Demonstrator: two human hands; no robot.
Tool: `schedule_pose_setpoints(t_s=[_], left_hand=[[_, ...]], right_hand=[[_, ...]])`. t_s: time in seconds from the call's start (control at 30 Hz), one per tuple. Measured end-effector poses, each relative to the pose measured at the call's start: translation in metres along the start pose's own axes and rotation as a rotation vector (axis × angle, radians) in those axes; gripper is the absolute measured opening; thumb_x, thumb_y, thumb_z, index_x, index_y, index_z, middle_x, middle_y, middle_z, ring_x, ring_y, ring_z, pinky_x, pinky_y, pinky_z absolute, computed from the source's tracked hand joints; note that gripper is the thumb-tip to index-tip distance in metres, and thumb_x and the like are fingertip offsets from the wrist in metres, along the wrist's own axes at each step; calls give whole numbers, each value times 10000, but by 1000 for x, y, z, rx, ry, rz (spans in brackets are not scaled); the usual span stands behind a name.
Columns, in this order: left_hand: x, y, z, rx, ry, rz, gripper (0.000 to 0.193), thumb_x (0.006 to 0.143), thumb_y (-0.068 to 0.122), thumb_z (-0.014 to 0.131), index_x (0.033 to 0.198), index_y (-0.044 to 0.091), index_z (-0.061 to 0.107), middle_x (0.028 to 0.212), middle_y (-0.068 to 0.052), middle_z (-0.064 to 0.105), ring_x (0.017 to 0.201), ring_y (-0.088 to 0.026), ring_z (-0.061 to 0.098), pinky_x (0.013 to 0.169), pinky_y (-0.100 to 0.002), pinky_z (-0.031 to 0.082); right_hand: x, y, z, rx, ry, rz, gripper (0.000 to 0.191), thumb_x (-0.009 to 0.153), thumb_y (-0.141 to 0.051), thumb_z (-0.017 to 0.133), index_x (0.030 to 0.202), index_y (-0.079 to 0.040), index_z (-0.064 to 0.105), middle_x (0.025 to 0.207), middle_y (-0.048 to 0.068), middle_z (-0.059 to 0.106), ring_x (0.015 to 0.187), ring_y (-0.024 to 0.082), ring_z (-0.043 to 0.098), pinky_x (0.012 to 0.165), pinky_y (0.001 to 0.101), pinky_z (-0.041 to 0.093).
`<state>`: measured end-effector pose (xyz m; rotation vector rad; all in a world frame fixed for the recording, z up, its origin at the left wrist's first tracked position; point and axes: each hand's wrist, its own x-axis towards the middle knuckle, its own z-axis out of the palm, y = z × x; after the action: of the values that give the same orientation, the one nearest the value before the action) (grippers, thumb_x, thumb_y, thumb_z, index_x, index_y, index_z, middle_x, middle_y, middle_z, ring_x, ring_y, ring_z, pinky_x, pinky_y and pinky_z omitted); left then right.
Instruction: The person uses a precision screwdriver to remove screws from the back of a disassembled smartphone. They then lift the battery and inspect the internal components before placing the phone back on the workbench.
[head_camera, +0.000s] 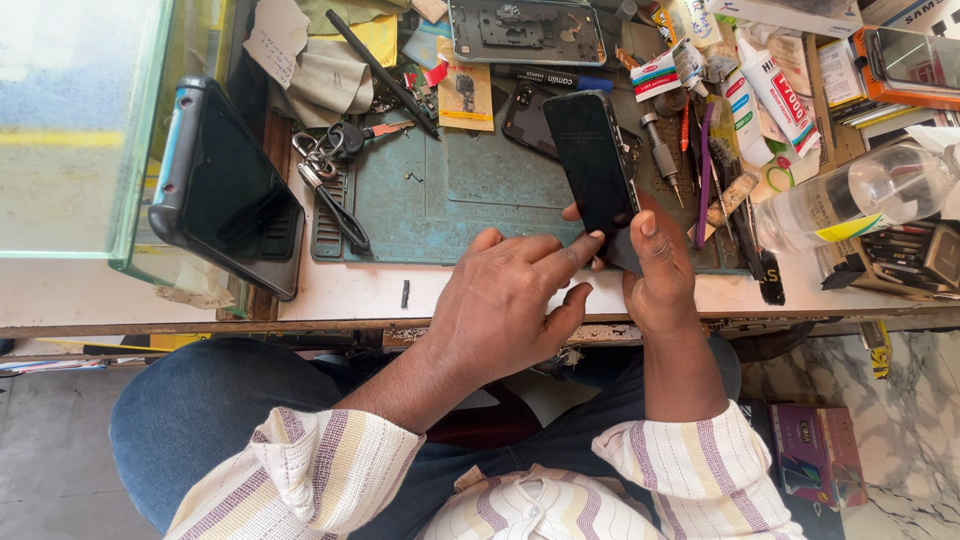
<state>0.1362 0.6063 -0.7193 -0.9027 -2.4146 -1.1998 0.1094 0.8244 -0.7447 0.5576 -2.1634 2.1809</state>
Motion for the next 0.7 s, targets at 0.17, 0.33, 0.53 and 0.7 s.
schedule_pose_setpoints(t_s=[0.17,0.33,0.53,0.7], left_hand=[[0,0,1,-19,44,-51,450,916,216,707,1344,82,666,840,-17,696,779,-200,689,721,-388,423],[2,0,2,11,23,-111,495,894,230,709,1360,71,658,812,-35,690,755,-214,684,693,-393,420],[3,0,2,16,7,-115,503,897,234,702,1368,63,651,811,-45,688,757,-214,683,687,-394,417],[3,-1,2,20,9,-109,500,897,233,707,1363,60,652,795,-42,678,736,-207,672,674,-395,404]], right_hand=[[-1,-2,0,7,-4,9,676,1083,-616,507,1348,-2,603,1223,152,694,931,166,677,730,275,523],[-1,-3,-1,-14,-17,18,710,1072,-642,490,1353,1,600,1204,154,700,885,170,695,692,269,527],[1,-3,0,-20,-13,26,723,1063,-649,484,1365,0,589,1207,153,703,880,168,702,674,262,532],[1,-5,1,-52,-5,31,730,1060,-657,495,1349,6,602,1192,148,709,881,162,703,676,257,524]])
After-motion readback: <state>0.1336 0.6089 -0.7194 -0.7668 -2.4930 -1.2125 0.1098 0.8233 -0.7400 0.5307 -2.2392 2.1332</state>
